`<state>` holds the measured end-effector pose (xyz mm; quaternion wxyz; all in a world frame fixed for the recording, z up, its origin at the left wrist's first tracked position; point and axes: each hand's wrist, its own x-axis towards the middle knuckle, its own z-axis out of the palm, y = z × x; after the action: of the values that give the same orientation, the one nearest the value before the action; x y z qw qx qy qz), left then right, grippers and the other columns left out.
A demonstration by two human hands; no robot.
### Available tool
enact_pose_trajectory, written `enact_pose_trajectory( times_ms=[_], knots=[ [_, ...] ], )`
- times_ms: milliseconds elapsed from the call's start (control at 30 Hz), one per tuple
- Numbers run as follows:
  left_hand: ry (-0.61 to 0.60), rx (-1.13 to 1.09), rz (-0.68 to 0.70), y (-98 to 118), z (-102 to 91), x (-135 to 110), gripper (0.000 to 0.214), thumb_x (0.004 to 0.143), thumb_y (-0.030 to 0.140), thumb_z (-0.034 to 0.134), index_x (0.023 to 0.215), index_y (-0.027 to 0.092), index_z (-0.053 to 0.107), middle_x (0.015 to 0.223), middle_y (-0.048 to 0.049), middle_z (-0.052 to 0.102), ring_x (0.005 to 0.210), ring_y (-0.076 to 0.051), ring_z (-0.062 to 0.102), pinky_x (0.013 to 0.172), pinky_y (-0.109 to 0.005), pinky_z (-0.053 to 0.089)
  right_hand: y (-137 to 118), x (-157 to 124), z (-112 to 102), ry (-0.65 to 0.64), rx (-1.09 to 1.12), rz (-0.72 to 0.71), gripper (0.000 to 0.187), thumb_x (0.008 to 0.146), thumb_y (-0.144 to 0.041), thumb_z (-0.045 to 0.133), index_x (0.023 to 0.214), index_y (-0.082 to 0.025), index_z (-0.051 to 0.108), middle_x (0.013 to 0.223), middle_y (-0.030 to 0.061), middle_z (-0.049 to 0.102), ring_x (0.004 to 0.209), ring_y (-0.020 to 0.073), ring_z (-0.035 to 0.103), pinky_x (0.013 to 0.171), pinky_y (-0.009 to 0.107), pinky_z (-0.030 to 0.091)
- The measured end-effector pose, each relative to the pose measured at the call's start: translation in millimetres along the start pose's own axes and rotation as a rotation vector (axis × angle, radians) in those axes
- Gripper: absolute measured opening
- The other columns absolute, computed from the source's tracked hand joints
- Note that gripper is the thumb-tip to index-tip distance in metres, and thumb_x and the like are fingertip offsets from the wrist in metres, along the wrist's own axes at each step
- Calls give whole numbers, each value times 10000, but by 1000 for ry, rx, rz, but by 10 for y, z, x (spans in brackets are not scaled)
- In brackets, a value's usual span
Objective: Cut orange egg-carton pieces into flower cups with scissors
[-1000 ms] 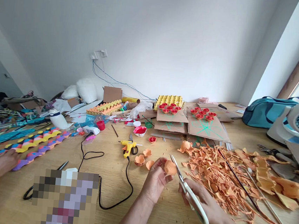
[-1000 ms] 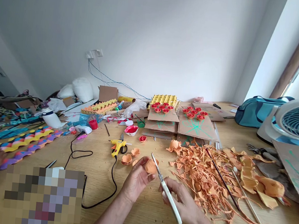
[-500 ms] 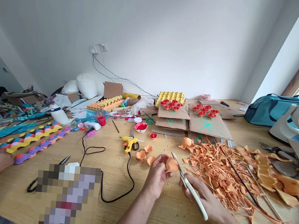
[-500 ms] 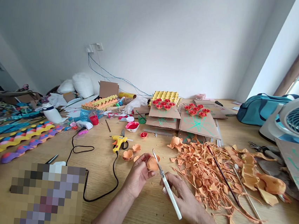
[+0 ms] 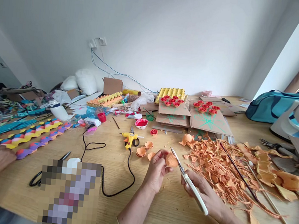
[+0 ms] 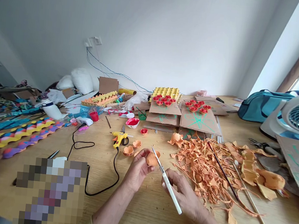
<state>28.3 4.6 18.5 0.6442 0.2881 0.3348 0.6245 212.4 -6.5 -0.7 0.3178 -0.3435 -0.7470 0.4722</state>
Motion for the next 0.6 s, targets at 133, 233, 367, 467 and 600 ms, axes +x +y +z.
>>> enact_pose_trajectory(
  times_ms=[133, 233, 367, 467, 600],
  knots=[
    [-6, -11, 4, 1, -8, 8, 221, 662, 169, 638, 870, 193, 567, 816, -16, 629, 672, -107, 539, 543, -197, 410, 18, 8, 31, 23, 44, 30, 473, 893, -646, 500, 711, -209, 481, 621, -35, 444, 576, 128, 380, 532, 254, 327],
    [-3, -23, -7, -2, -8, 7, 229, 668, 187, 664, 877, 198, 572, 806, -4, 616, 713, -117, 565, 549, -193, 416, 62, 30, 71, 44, 91, 58, 498, 876, -671, 512, 683, -215, 449, 565, -56, 402, 515, 108, 339, 480, 240, 288],
    [-1, -35, -31, 0, 14, -6, 234, 647, 198, 687, 859, 188, 588, 841, -3, 629, 712, -113, 571, 557, -198, 433, 88, 59, 93, 111, 153, 72, 506, 863, -686, 527, 697, -212, 471, 548, -64, 396, 501, 100, 328, 478, 238, 282],
    [6, -37, -40, 4, 33, -14, 233, 639, 194, 682, 856, 183, 599, 853, -8, 642, 719, -118, 582, 558, -201, 432, 63, 60, 45, 165, 197, 78, 481, 873, -675, 527, 794, -202, 556, 555, -57, 417, 513, 113, 356, 496, 250, 310],
    [-15, -17, -72, -14, 38, -13, 262, 619, 170, 670, 873, 186, 608, 901, -14, 654, 751, -124, 590, 573, -204, 428, 56, 37, -76, 231, 250, 76, 477, 895, -657, 505, 984, -200, 611, 652, -19, 521, 577, 144, 450, 559, 283, 385]
  ],
)
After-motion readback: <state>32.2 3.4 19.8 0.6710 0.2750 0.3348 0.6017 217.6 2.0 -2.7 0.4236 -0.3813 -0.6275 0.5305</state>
